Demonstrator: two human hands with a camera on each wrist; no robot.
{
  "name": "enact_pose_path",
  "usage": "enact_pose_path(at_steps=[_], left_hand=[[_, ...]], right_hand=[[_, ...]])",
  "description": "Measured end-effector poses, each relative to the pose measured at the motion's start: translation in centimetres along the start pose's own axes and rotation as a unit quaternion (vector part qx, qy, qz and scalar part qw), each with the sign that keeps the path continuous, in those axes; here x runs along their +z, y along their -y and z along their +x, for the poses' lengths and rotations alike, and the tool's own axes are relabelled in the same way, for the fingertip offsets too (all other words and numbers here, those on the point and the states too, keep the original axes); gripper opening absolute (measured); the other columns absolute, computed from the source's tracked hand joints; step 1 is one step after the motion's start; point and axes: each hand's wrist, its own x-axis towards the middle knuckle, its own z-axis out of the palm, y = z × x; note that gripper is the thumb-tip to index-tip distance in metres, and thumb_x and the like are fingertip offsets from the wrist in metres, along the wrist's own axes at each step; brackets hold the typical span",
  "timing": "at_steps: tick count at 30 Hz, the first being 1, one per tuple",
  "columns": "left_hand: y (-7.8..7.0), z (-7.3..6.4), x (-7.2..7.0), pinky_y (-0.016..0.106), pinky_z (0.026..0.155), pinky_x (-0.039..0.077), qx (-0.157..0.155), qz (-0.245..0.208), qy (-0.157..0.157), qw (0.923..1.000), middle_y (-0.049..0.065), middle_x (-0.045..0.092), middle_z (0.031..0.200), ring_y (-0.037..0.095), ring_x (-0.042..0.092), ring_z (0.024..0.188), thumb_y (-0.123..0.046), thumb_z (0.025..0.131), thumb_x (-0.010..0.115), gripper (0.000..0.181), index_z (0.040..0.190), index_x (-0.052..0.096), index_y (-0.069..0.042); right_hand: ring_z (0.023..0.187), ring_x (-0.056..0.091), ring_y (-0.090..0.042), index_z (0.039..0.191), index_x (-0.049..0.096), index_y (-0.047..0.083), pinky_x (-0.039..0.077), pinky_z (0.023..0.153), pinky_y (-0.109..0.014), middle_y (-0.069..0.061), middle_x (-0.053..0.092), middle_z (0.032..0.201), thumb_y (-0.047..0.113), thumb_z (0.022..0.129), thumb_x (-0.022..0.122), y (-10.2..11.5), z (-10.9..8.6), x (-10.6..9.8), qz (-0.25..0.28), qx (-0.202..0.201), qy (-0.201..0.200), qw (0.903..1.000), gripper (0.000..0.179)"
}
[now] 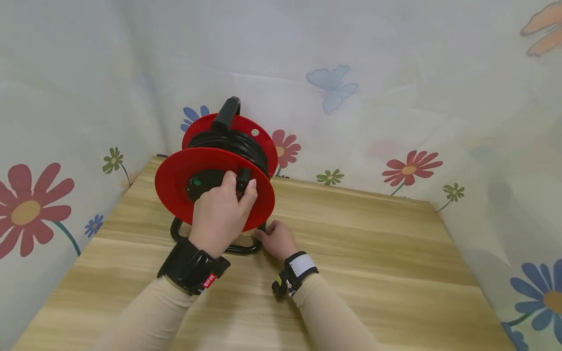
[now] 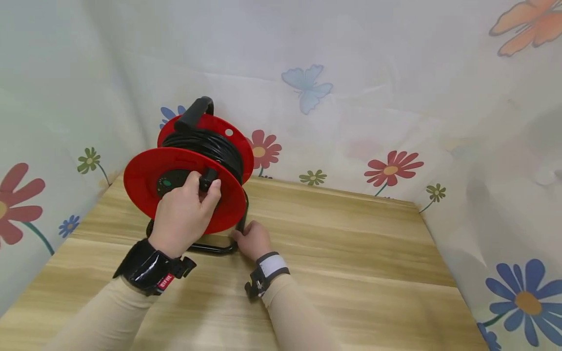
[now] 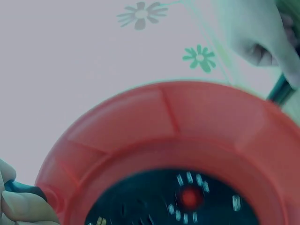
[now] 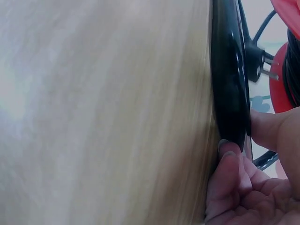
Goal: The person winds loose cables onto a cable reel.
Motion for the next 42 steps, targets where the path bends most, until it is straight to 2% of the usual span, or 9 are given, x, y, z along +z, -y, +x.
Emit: enact_pose_path(at_steps=[8, 15, 22, 28, 34, 42], left_hand=[[-0.5, -1.0, 1.2, 0.026, 0.038, 0.034, -0.008, 0.014, 0.038, 0.9991, -0.002, 0.043, 0.048, 0.012, 0.041, 0.039, -0.047, 0.09, 0.035, 0.04, 0.084, 0.044, -0.009], [-0.8, -1.0, 1.6, 0.025, 0.039, 0.034, -0.006, 0.013, 0.029, 0.9995, -0.002, 0.042, 0.048, 0.011, 0.041, 0.039, -0.046, 0.09, 0.036, 0.039, 0.085, 0.045, -0.009], [-1.2, -1.0, 2.2, 0.025, 0.04, 0.034, -0.009, 0.002, 0.034, 0.9994, -0.002, 0.043, 0.049, 0.012, 0.042, 0.04, -0.046, 0.09, 0.036, 0.039, 0.086, 0.046, -0.009], [-1.4, -1.4, 3.0, 0.026, 0.041, 0.034, -0.015, -0.013, 0.039, 0.999, -0.001, 0.044, 0.05, 0.013, 0.043, 0.043, -0.047, 0.09, 0.036, 0.04, 0.086, 0.046, -0.009], [-1.3, -2.1, 3.5, 0.026, 0.042, 0.035, -0.034, -0.038, 0.07, 0.9962, -0.001, 0.045, 0.052, 0.014, 0.045, 0.045, -0.049, 0.089, 0.036, 0.041, 0.085, 0.047, -0.009], [-1.0, -2.4, 4.1, 0.027, 0.042, 0.035, -0.031, -0.069, 0.076, 0.9943, -0.001, 0.045, 0.053, 0.013, 0.045, 0.046, -0.05, 0.089, 0.033, 0.042, 0.079, 0.045, -0.011]], right_hand=[[0.052, 0.046, -0.018, 0.076, 0.051, 0.007, 0.035, 0.044, -0.028, -0.004, 0.05, 0.06, 0.036, 0.081, 0.061, 1.3, -0.2, 0.5, 0.022, -0.01, -0.002, 0.9997, 0.031], [0.053, 0.047, -0.018, 0.078, 0.05, 0.006, 0.036, 0.045, -0.029, -0.005, 0.051, 0.062, 0.034, 0.081, 0.06, 1.3, -0.2, 0.2, 0.034, -0.013, -0.008, 0.9993, 0.029], [0.056, 0.048, -0.019, 0.078, 0.05, 0.006, 0.038, 0.047, -0.029, -0.006, 0.051, 0.065, 0.032, 0.081, 0.059, 0.8, 0.1, -0.2, 0.028, -0.012, -0.02, 0.9993, 0.027], [0.056, 0.047, -0.019, 0.076, 0.05, 0.006, 0.037, 0.047, -0.029, -0.006, 0.05, 0.065, 0.027, 0.08, 0.058, 0.1, 0.0, -0.2, 0.015, -0.017, -0.027, 0.9994, 0.023], [0.054, 0.046, -0.019, 0.075, 0.051, 0.007, 0.036, 0.046, -0.029, -0.004, 0.05, 0.063, 0.022, 0.078, 0.059, -0.2, 0.0, 0.1, 0.008, -0.027, -0.017, 0.9995, 0.017], [0.053, 0.045, -0.018, 0.074, 0.052, 0.007, 0.036, 0.046, -0.029, -0.002, 0.05, 0.061, 0.017, 0.077, 0.06, -0.3, 0.1, 0.2, 0.007, -0.047, -0.026, 0.9985, 0.013]])
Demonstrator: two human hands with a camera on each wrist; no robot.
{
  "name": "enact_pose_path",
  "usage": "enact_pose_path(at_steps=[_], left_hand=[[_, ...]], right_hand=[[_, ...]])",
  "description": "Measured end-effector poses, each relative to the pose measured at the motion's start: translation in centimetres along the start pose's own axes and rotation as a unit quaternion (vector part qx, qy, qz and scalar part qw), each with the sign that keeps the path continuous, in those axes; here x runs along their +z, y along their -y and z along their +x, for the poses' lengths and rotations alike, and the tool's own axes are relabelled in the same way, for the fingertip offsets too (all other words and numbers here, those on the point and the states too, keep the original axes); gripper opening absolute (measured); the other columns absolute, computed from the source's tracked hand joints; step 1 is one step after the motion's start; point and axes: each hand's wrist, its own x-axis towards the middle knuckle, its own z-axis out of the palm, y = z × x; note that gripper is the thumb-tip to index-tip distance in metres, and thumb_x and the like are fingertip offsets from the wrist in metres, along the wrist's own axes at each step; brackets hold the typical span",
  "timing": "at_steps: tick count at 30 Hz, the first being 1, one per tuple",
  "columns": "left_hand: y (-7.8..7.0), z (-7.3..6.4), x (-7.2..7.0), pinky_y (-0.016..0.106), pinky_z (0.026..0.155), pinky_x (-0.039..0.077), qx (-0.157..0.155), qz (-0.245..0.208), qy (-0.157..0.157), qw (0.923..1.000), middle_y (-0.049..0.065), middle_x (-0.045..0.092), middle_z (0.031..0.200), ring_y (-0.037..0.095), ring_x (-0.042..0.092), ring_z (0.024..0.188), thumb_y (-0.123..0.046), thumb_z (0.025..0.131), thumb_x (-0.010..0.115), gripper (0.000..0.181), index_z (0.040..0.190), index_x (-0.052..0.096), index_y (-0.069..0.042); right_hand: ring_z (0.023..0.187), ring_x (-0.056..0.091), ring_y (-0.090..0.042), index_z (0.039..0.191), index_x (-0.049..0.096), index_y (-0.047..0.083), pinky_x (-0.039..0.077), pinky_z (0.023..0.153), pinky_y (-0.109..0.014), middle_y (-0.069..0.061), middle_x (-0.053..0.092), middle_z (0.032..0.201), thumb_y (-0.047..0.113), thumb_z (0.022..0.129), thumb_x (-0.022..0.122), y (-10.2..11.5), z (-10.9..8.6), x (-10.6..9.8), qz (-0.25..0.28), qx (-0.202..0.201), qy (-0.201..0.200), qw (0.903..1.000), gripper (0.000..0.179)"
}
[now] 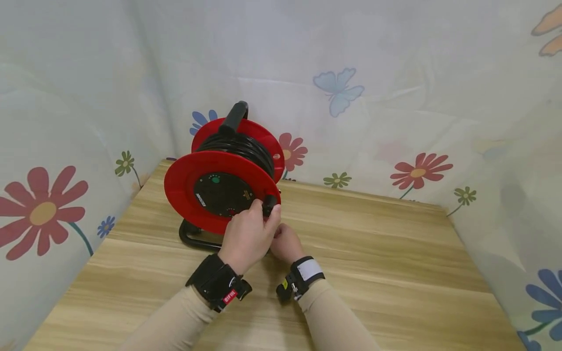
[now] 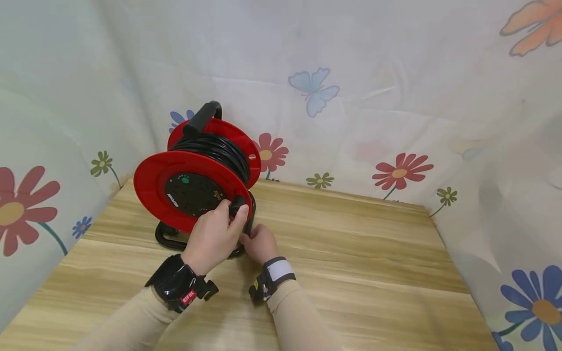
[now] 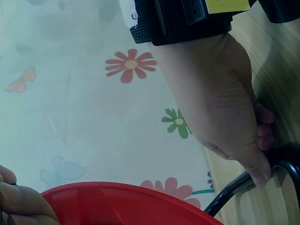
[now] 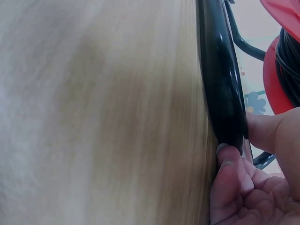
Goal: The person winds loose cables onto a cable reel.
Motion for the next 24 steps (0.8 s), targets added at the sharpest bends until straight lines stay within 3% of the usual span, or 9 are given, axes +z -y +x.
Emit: enact_pose_path(at_steps=[8, 15, 20, 24], left_hand=[[0.2, -0.1, 0.3, 0.029, 0.044, 0.036, -0.011, -0.026, 0.018, 0.9994, 0.0, 0.046, 0.054, 0.014, 0.046, 0.049, -0.052, 0.09, 0.03, 0.045, 0.075, 0.045, -0.012], [0.5, -0.4, 0.7, 0.029, 0.044, 0.036, -0.021, -0.008, 0.038, 0.999, 0.001, 0.047, 0.055, 0.014, 0.047, 0.05, -0.049, 0.09, 0.032, 0.044, 0.074, 0.047, -0.011], [0.7, -0.6, 0.9, 0.028, 0.044, 0.035, -0.015, 0.012, 0.051, 0.9985, 0.001, 0.047, 0.054, 0.014, 0.046, 0.048, -0.045, 0.091, 0.036, 0.04, 0.074, 0.048, -0.01], [0.8, -0.8, 1.3, 0.028, 0.043, 0.035, -0.012, 0.019, 0.06, 0.998, 0.001, 0.046, 0.053, 0.014, 0.046, 0.047, -0.045, 0.091, 0.036, 0.041, 0.073, 0.048, -0.011]], right_hand=[[0.049, 0.043, -0.016, 0.066, 0.055, 0.008, 0.035, 0.044, -0.028, 0.001, 0.047, 0.054, 0.02, 0.079, 0.06, -0.1, 0.3, 0.0, 0.0, -0.027, 0.001, 0.9996, 0.018], [0.058, 0.047, -0.016, 0.088, 0.065, 0.005, 0.042, 0.055, -0.029, -0.002, 0.056, 0.067, 0.024, 0.084, 0.059, 0.2, 0.5, 0.1, -0.006, -0.09, 0.001, 0.9959, 0.021], [0.057, 0.046, -0.014, 0.084, 0.062, 0.002, 0.041, 0.055, -0.027, -0.003, 0.053, 0.065, 0.015, 0.083, 0.059, 0.2, 0.6, 0.1, -0.049, -0.135, -0.001, 0.9896, 0.014], [0.058, 0.046, -0.014, 0.082, 0.06, 0.0, 0.042, 0.057, -0.028, -0.003, 0.052, 0.065, 0.007, 0.082, 0.057, 0.1, 0.5, -0.1, -0.121, -0.189, -0.008, 0.9744, 0.007]])
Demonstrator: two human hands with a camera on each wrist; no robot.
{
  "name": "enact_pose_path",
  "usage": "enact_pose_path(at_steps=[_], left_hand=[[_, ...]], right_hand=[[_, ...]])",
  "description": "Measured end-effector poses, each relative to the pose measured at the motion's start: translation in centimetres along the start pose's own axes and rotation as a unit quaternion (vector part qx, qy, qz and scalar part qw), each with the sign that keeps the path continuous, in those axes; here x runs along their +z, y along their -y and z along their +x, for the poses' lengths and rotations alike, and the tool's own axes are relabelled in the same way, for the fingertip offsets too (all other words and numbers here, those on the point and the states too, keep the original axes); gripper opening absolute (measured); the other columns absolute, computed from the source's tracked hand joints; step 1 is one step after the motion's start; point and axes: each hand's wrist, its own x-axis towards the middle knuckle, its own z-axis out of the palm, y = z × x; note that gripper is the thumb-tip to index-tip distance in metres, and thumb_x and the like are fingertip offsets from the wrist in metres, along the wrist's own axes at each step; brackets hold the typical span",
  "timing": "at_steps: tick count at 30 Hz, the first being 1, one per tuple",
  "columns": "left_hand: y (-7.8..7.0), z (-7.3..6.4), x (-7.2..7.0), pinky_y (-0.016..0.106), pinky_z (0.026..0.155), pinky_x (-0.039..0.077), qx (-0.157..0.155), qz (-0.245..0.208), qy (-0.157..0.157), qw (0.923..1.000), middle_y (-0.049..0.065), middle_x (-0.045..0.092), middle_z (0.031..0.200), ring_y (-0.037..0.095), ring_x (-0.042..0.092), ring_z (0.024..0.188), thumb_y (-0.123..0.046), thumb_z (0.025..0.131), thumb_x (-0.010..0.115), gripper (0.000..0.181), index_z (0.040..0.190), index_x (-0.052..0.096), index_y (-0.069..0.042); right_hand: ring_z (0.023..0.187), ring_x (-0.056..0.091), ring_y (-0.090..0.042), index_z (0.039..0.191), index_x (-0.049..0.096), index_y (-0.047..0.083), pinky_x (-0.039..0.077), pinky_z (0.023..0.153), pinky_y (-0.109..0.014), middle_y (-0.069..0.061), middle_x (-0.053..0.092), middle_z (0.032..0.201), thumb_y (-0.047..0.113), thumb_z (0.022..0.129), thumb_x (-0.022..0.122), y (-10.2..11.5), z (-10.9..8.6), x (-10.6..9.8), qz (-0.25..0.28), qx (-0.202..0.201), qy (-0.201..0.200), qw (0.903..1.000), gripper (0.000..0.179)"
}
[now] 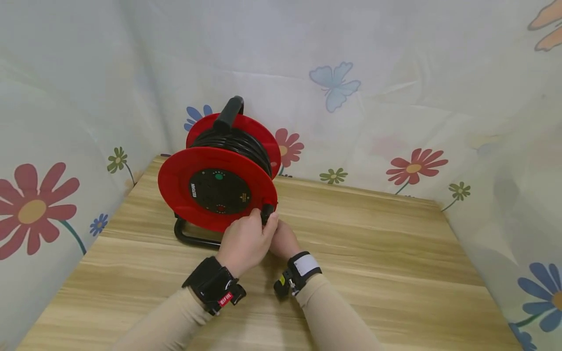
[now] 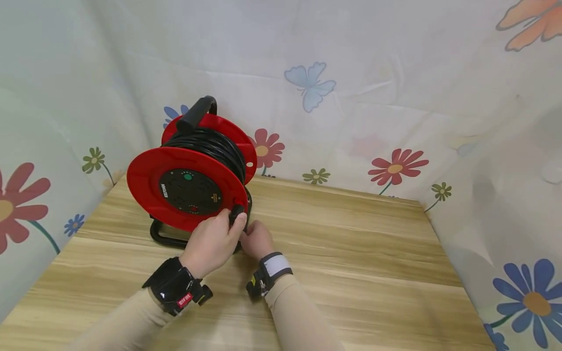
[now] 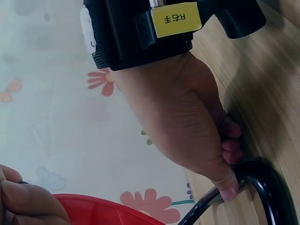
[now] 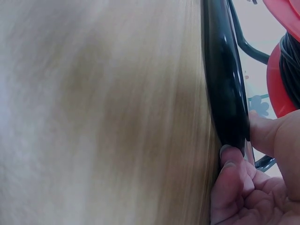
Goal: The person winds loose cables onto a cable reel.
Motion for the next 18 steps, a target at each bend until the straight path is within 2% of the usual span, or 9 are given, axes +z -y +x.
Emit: enact_pose_path(at_steps=[2, 3, 6, 8, 10, 14, 18], left_hand=[[0.1, 0.0, 0.1, 0.028, 0.043, 0.035, 0.0, 0.003, 0.002, 1.0, 0.001, 0.046, 0.053, 0.014, 0.046, 0.047, -0.045, 0.091, 0.035, 0.041, 0.072, 0.048, -0.011], [0.2, 0.0, 0.2, 0.028, 0.043, 0.035, 0.0, 0.005, 0.003, 1.0, 0.001, 0.046, 0.053, 0.014, 0.046, 0.047, -0.045, 0.091, 0.035, 0.041, 0.071, 0.048, -0.011], [0.5, -0.2, 0.5, 0.029, 0.043, 0.035, -0.007, 0.008, 0.012, 0.9999, 0.001, 0.046, 0.053, 0.014, 0.046, 0.047, -0.044, 0.091, 0.035, 0.041, 0.069, 0.048, -0.012], [0.6, -0.3, 0.6, 0.029, 0.043, 0.035, -0.014, 0.011, 0.021, 0.9996, 0.001, 0.046, 0.053, 0.014, 0.046, 0.047, -0.043, 0.092, 0.036, 0.041, 0.069, 0.047, -0.012], [0.7, -0.4, 0.7, 0.03, 0.043, 0.035, -0.022, 0.02, 0.031, 0.9991, 0.001, 0.046, 0.053, 0.014, 0.045, 0.047, -0.043, 0.092, 0.036, 0.04, 0.069, 0.047, -0.011], [0.8, -0.4, 0.8, 0.03, 0.043, 0.034, -0.03, 0.042, 0.043, 0.9977, 0.002, 0.046, 0.054, 0.015, 0.045, 0.047, -0.043, 0.091, 0.036, 0.041, 0.07, 0.048, -0.01], [1.0, -0.5, 1.2, 0.03, 0.042, 0.033, -0.024, 0.07, 0.035, 0.9966, 0.002, 0.045, 0.053, 0.015, 0.045, 0.046, -0.044, 0.091, 0.036, 0.042, 0.071, 0.048, -0.009]], right_hand=[[0.059, 0.047, -0.015, 0.082, 0.059, -0.001, 0.042, 0.058, -0.028, -0.004, 0.052, 0.065, 0.004, 0.081, 0.056, 0.0, 0.0, -0.1, -0.032, -0.026, 0.002, 0.9991, 0.006], [0.059, 0.047, -0.015, 0.082, 0.059, -0.001, 0.043, 0.059, -0.029, -0.005, 0.052, 0.066, 0.004, 0.081, 0.056, 0.1, 0.0, -0.1, -0.031, -0.027, 0.003, 0.9992, 0.006], [0.059, 0.046, -0.015, 0.08, 0.059, -0.001, 0.042, 0.057, -0.029, -0.004, 0.051, 0.065, 0.007, 0.081, 0.057, 0.2, -0.1, -0.1, 0.019, 0.016, 0.011, 0.9996, 0.008], [0.057, 0.045, -0.015, 0.079, 0.058, 0.0, 0.041, 0.055, -0.028, -0.004, 0.05, 0.063, 0.01, 0.082, 0.057, 0.3, -0.1, -0.2, 0.079, 0.069, 0.008, 0.9945, 0.01], [0.057, 0.044, -0.016, 0.078, 0.057, 0.0, 0.041, 0.054, -0.028, -0.003, 0.049, 0.063, 0.012, 0.082, 0.057, 0.4, -0.2, -0.3, 0.115, 0.108, 0.006, 0.9875, 0.012], [0.059, 0.045, -0.018, 0.08, 0.053, 0.0, 0.041, 0.055, -0.029, -0.005, 0.048, 0.066, 0.012, 0.08, 0.058, 0.5, -0.5, -0.5, 0.123, 0.13, 0.003, 0.9838, 0.013], [0.059, 0.046, -0.018, 0.078, 0.051, 0.0, 0.041, 0.055, -0.029, -0.005, 0.049, 0.066, 0.011, 0.079, 0.059, 0.4, -0.6, -0.4, 0.119, 0.129, 0.002, 0.9845, 0.013]])
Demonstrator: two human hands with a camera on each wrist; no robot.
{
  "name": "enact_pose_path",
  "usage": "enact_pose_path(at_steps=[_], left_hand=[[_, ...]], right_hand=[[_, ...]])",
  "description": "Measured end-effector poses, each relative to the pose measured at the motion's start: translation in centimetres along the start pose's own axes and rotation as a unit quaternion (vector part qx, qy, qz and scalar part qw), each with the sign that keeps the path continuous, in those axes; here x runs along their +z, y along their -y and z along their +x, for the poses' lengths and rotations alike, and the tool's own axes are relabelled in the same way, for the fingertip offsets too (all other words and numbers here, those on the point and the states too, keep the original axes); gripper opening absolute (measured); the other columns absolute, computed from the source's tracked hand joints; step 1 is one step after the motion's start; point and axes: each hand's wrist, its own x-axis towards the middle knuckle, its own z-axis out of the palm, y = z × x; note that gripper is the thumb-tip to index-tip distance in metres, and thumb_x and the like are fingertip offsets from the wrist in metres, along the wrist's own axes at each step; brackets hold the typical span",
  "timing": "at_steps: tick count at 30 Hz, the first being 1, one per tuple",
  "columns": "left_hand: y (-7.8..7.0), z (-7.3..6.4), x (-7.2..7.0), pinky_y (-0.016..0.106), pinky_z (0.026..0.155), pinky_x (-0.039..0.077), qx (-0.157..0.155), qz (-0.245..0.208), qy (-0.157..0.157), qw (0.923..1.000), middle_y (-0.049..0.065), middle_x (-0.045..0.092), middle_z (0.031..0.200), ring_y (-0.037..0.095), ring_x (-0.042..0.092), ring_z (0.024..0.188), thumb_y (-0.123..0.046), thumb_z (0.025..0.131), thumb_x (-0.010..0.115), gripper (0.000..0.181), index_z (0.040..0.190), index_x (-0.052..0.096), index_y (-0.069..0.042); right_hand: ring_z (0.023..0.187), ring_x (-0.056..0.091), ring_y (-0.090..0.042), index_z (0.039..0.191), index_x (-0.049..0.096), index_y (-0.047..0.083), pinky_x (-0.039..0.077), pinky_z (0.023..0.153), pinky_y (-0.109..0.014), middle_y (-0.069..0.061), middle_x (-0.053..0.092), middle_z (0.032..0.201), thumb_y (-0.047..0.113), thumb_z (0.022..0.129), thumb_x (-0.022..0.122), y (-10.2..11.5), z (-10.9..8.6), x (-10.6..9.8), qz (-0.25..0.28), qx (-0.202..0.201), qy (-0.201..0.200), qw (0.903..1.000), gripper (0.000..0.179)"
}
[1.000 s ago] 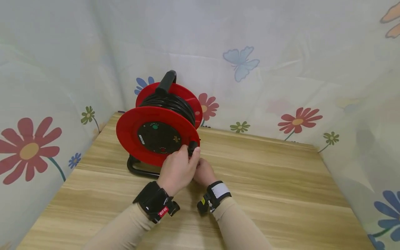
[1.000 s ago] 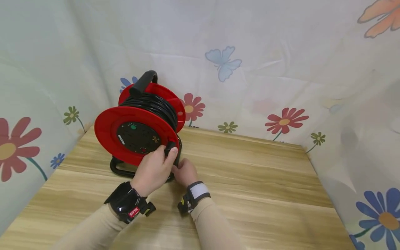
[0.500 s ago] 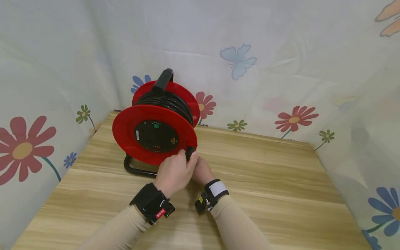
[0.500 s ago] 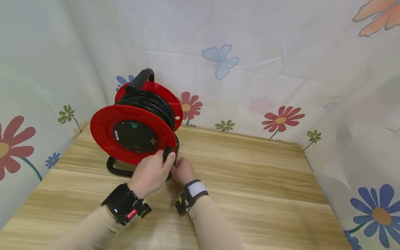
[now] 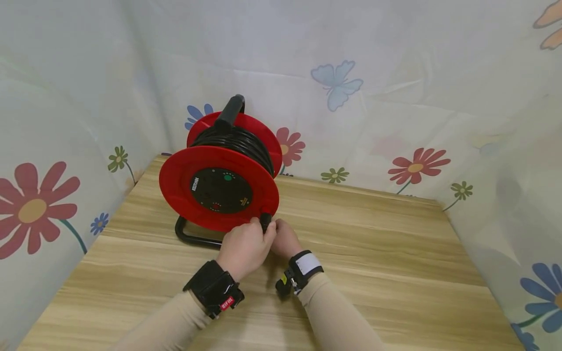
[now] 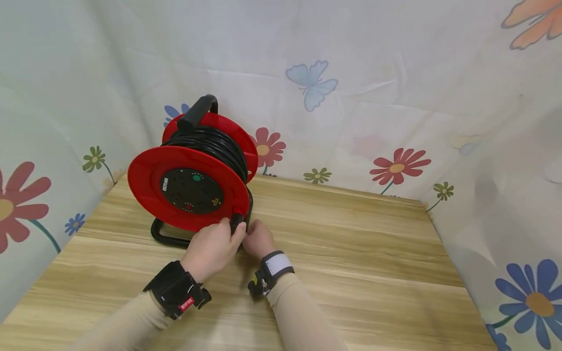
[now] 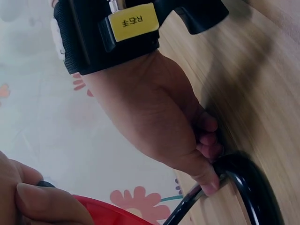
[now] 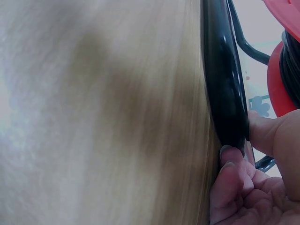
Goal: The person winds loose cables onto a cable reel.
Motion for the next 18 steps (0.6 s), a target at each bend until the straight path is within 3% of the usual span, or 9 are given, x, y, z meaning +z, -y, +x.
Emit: enact_pose_path(at_steps=[13, 18], left_hand=[[1.1, -0.5, 1.3, 0.032, 0.037, 0.03, 0.001, 0.056, -0.042, 0.9976, 0.002, 0.042, 0.05, 0.018, 0.045, 0.043, -0.042, 0.089, 0.04, 0.042, 0.069, 0.05, -0.006], [1.9, -0.8, 2.5, 0.031, 0.034, 0.029, 0.009, 0.083, -0.084, 0.9929, 0.001, 0.039, 0.046, 0.018, 0.043, 0.039, -0.041, 0.087, 0.042, 0.041, 0.067, 0.049, -0.006]], right_hand=[[0.056, 0.044, -0.017, 0.077, 0.049, 0.004, 0.036, 0.048, -0.027, -0.004, 0.048, 0.064, 0.017, 0.077, 0.061, -0.3, 0.5, 0.2, -0.008, 0.048, 0.016, 0.9987, 0.017], [0.056, 0.044, -0.018, 0.077, 0.049, 0.005, 0.035, 0.048, -0.027, -0.005, 0.048, 0.064, 0.024, 0.08, 0.061, -0.3, 0.5, 0.3, -0.012, 0.073, 0.025, 0.997, 0.022]])
